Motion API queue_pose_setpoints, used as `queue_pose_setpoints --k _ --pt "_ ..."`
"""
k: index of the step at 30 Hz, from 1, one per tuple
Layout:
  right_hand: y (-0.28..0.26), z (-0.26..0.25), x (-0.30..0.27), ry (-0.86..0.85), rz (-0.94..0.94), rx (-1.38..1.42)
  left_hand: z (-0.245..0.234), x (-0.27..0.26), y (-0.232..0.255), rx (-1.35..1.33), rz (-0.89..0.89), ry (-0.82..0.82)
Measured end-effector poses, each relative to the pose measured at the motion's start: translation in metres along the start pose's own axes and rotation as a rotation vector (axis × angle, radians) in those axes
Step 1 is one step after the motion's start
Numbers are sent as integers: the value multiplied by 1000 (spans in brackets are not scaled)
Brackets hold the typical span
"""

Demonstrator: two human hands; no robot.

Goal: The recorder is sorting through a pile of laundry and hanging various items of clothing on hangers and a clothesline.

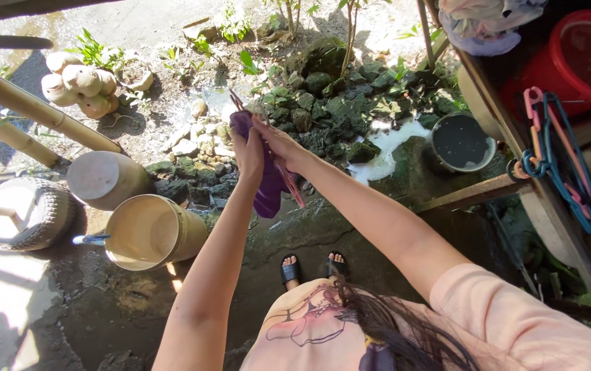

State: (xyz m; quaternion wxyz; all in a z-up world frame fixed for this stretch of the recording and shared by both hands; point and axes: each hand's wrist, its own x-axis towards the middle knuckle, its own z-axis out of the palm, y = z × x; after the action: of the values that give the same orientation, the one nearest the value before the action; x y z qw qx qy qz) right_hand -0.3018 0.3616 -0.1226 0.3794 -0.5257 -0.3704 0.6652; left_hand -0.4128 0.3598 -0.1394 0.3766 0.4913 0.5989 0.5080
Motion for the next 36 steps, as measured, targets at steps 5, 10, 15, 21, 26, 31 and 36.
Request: queue_pose_setpoints --k 5,10,15,21,26,31,36 --pt "-18 -9 -9 -145 -41 199 -9 -2 21 -97 62 -273" --pt "-8 -22 4 -39 -78 51 -37 -6 40 22 -25 -422" --pt "-10 -30 -7 42 -172 -151 -55 -35 69 -171 10 -474" --pt "-21 -54 -6 -187 -251 94 -59 -17 -2 28 337 -23" --pt "-52 -64 -22 -289 -294 12 -53 -15 15 121 298 -241" --pt "-44 -95 -11 -260 -347 16 -52 -7 23 178 180 -259" --pt "-34 -116 1 -451 -326 334 -52 -12 57 261 56 -418"
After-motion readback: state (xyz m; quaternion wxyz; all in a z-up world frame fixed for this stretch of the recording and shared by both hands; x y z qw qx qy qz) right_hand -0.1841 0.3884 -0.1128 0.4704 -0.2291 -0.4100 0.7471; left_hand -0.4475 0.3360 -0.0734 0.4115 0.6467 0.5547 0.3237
